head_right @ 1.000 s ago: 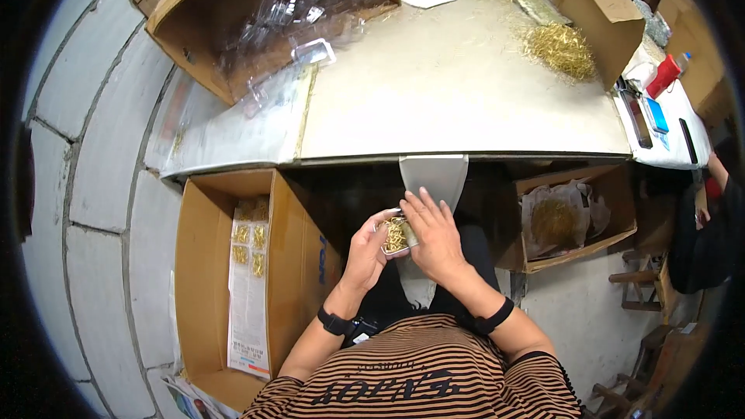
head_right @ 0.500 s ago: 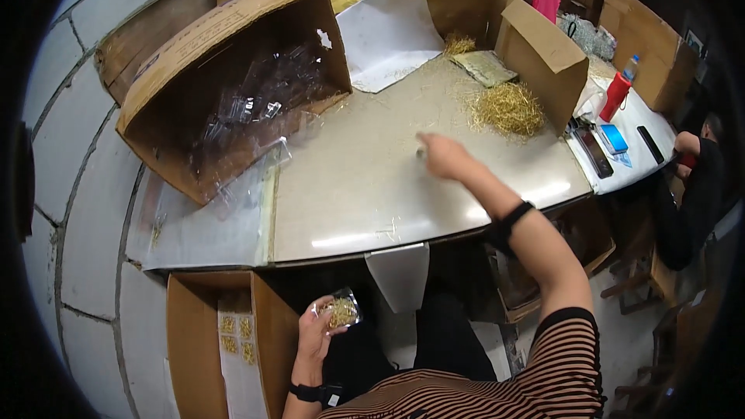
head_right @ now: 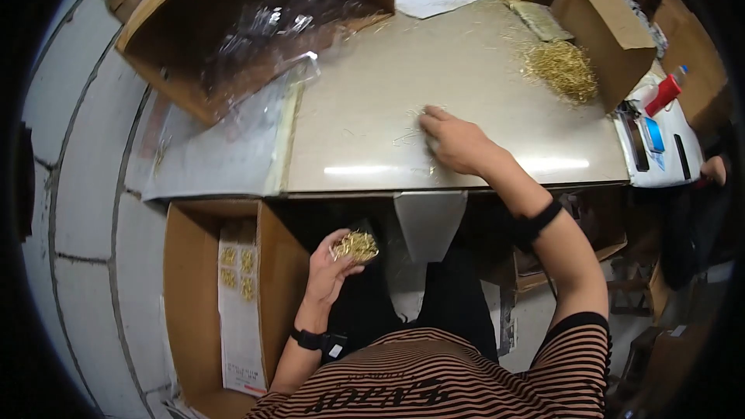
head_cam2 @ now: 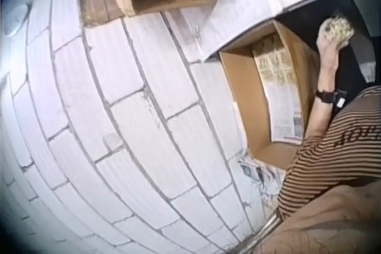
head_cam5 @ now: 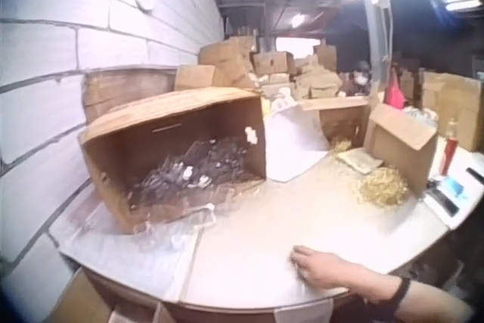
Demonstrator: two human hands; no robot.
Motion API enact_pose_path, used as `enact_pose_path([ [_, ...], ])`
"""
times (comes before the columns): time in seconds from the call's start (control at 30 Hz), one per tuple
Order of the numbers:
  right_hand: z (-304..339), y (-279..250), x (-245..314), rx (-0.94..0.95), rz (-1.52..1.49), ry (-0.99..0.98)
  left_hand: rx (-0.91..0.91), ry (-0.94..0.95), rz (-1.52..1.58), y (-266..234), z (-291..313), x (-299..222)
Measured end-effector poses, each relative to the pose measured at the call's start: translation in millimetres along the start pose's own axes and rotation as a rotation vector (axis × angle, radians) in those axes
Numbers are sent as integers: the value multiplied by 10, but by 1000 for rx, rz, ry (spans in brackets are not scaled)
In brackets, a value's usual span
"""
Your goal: The person gathers small gold metal pins from a workbench and places them into small plastic zip-lock bags using a funnel/scoop.
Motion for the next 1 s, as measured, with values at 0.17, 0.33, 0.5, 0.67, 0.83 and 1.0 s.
enact_pose_path([
  [0.17, 755, 325, 597, -522, -315, -157, 71, 13, 150, 83, 153, -106],
  [0.33, 1136, 764, 1484, -246, -178, -485, 69, 31, 169, 115, 294, -46],
  [0.5, 1235, 1022, 1483, -65, 9, -476, -7, 74, 69, 158, 376, 9],
  [0.67, 1274, 1125, 1545, -182, -71, -411, -30, 61, 30, 218, 344, 30],
  [0.83, 1164, 941, 1521, -262, -362, -429, -6, -13, 85, 93, 377, -46],
  [1.0, 318, 736, 1609, -363, -224, -397, -4, -151, -109, -195, 304, 198],
])
Point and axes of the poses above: each hand's wrist, its own z-axis away from the middle knuckle, its own y-axis out of the palm, x = y × z, the point moved 1 cm from there along -z, towards the middle knuckle, and after that the axes turned 1 degree about -x, right-handed, at the moved point
